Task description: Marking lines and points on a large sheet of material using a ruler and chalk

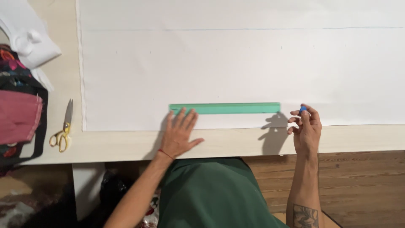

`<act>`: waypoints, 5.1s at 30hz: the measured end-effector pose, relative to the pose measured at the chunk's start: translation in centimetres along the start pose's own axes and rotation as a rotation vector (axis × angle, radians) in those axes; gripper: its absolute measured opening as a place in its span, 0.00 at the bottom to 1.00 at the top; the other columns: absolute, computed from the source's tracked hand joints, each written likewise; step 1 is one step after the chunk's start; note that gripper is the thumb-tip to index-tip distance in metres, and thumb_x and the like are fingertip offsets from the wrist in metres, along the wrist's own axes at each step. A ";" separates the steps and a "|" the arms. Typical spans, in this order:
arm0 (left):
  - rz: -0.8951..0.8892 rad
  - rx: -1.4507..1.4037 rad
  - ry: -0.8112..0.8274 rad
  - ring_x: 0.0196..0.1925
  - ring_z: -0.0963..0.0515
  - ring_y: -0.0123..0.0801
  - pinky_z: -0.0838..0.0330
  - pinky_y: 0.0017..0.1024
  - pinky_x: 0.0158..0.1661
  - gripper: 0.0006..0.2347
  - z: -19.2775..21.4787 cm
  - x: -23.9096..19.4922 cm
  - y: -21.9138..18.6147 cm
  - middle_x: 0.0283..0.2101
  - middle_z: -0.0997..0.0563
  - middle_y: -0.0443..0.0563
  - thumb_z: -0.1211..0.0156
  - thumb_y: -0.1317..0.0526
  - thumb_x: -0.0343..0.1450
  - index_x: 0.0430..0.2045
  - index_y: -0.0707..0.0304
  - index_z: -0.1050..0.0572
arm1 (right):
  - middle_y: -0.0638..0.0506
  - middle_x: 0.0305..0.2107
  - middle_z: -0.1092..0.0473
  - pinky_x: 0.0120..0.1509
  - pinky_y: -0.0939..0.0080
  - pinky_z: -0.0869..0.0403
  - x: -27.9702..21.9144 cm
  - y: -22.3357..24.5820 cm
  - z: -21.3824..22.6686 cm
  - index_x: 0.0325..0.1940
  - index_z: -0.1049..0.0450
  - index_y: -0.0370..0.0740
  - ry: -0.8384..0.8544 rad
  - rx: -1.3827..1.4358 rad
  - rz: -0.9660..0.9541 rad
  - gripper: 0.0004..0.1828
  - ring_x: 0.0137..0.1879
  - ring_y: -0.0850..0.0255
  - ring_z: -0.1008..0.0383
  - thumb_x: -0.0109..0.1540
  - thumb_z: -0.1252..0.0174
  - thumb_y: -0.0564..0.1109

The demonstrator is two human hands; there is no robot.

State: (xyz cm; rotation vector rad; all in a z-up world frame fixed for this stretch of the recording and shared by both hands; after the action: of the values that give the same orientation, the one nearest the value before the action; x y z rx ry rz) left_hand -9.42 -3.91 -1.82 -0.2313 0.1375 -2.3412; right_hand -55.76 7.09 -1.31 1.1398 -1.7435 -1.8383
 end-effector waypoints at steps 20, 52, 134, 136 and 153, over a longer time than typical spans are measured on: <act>-0.136 -0.095 -0.040 0.90 0.41 0.50 0.54 0.71 0.85 0.42 -4.5 9.9 -12.7 0.89 0.37 0.46 0.49 0.26 0.77 0.85 0.51 0.35 | 0.46 0.39 0.26 0.18 0.63 0.29 1.0 4.3 5.0 0.73 0.37 0.52 -0.059 -0.063 0.048 0.12 0.27 0.60 0.28 0.86 0.47 0.47; -0.101 -0.099 -0.022 0.92 0.47 0.45 0.59 0.67 0.88 0.40 -5.2 10.2 -12.6 0.91 0.43 0.42 0.57 0.26 0.81 0.86 0.49 0.37 | 0.42 0.34 0.21 0.48 0.40 0.21 5.9 -1.3 -17.0 0.70 0.31 0.40 0.785 -0.957 0.236 0.16 0.36 0.44 0.17 0.78 0.41 0.38; -0.084 -0.089 -0.047 0.91 0.44 0.46 0.56 0.68 0.88 0.38 -5.0 10.5 -12.8 0.88 0.38 0.42 0.50 0.28 0.78 0.80 0.50 0.30 | 0.43 0.28 0.25 0.48 0.34 0.20 7.9 -1.8 -18.1 0.56 0.29 0.42 0.814 -1.330 0.310 0.10 0.39 0.36 0.16 0.76 0.35 0.46; -0.088 -0.101 -0.039 0.91 0.45 0.47 0.56 0.69 0.88 0.38 -4.9 10.1 -12.9 0.88 0.37 0.43 0.50 0.28 0.77 0.79 0.51 0.29 | 0.41 0.28 0.24 0.49 0.31 0.20 7.1 -1.5 -18.7 0.55 0.29 0.41 0.851 -1.339 0.298 0.10 0.40 0.34 0.15 0.75 0.36 0.46; -0.083 -0.145 -0.022 0.91 0.43 0.48 0.56 0.69 0.87 0.41 -4.9 9.8 -13.0 0.89 0.38 0.43 0.50 0.28 0.78 0.85 0.50 0.36 | 0.43 0.27 0.22 0.19 0.58 0.29 7.5 1.5 -16.3 0.70 0.29 0.40 0.697 -0.894 0.093 0.17 0.14 0.55 0.27 0.77 0.39 0.40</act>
State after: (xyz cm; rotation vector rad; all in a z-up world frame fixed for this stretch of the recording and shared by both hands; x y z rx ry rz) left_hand -26.17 -1.61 -3.17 -0.3404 0.2926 -2.4126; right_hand -48.51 -9.34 -0.73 1.0656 -0.4782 -1.5789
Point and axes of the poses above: each hand's wrist, its own x-axis towards the middle knuckle, its own z-axis out of the back of the hand, y = z × x, the point moved 10 cm from there along x, towards the middle knuckle
